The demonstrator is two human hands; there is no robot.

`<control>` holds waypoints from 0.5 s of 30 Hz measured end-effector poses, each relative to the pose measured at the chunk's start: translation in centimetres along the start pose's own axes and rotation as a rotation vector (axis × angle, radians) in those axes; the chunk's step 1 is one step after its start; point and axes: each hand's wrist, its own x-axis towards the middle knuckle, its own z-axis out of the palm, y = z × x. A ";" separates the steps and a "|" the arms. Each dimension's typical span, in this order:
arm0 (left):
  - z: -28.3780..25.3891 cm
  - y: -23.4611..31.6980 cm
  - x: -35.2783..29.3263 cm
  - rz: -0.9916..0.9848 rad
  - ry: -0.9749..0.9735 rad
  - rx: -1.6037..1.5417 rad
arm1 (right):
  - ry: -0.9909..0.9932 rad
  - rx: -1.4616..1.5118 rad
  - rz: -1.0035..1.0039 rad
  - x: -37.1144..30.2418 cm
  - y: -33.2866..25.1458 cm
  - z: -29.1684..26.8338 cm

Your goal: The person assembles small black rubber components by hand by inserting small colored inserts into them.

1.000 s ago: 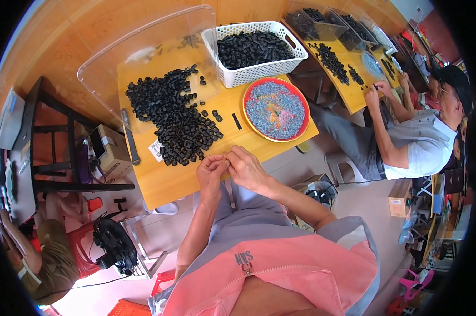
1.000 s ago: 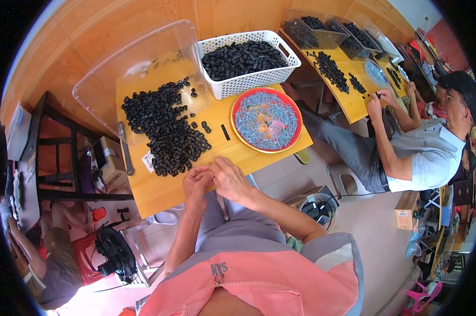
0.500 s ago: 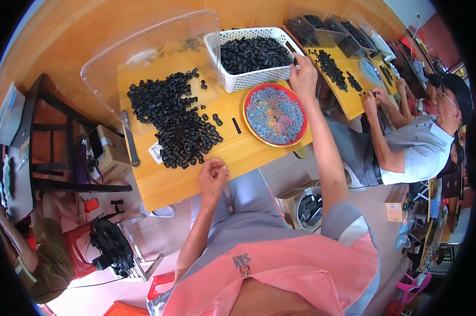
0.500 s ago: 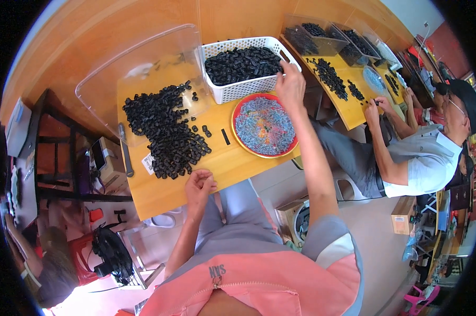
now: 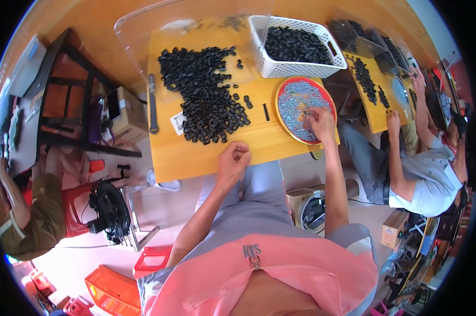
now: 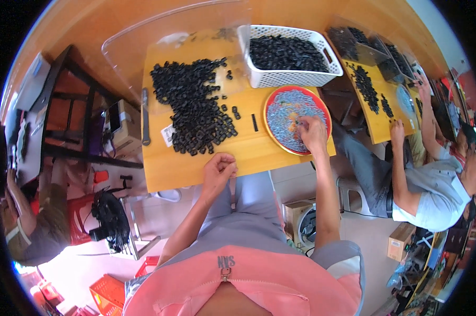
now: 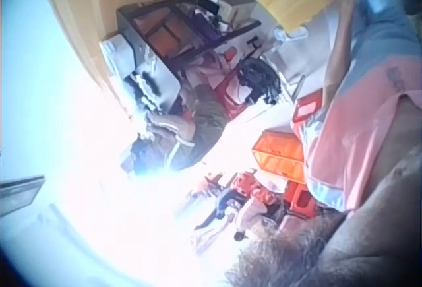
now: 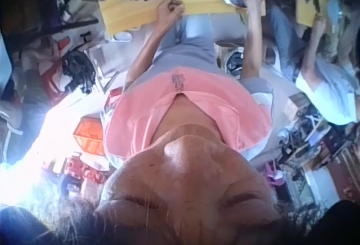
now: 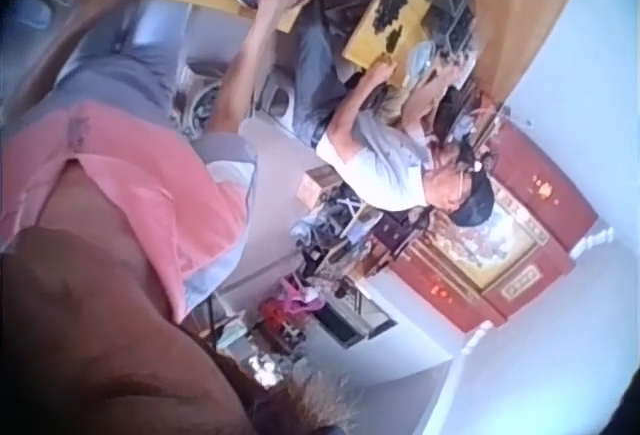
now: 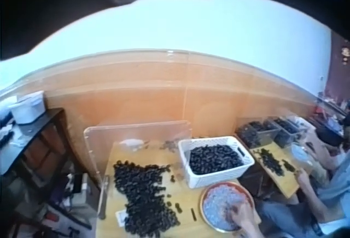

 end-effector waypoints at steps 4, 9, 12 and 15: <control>0.1 0.5 0.0 -0.019 -0.004 -0.013 | -0.066 0.015 0.037 -0.2 0.3 1.9; -0.5 1.0 0.1 -0.027 0.020 -0.044 | -0.098 0.106 0.040 0.1 0.5 2.5; -1.8 2.3 1.6 0.051 0.083 0.038 | -0.094 0.164 0.072 0.1 0.6 2.4; -3.2 4.2 4.9 0.241 0.177 0.278 | -0.111 0.179 0.077 0.7 1.2 2.5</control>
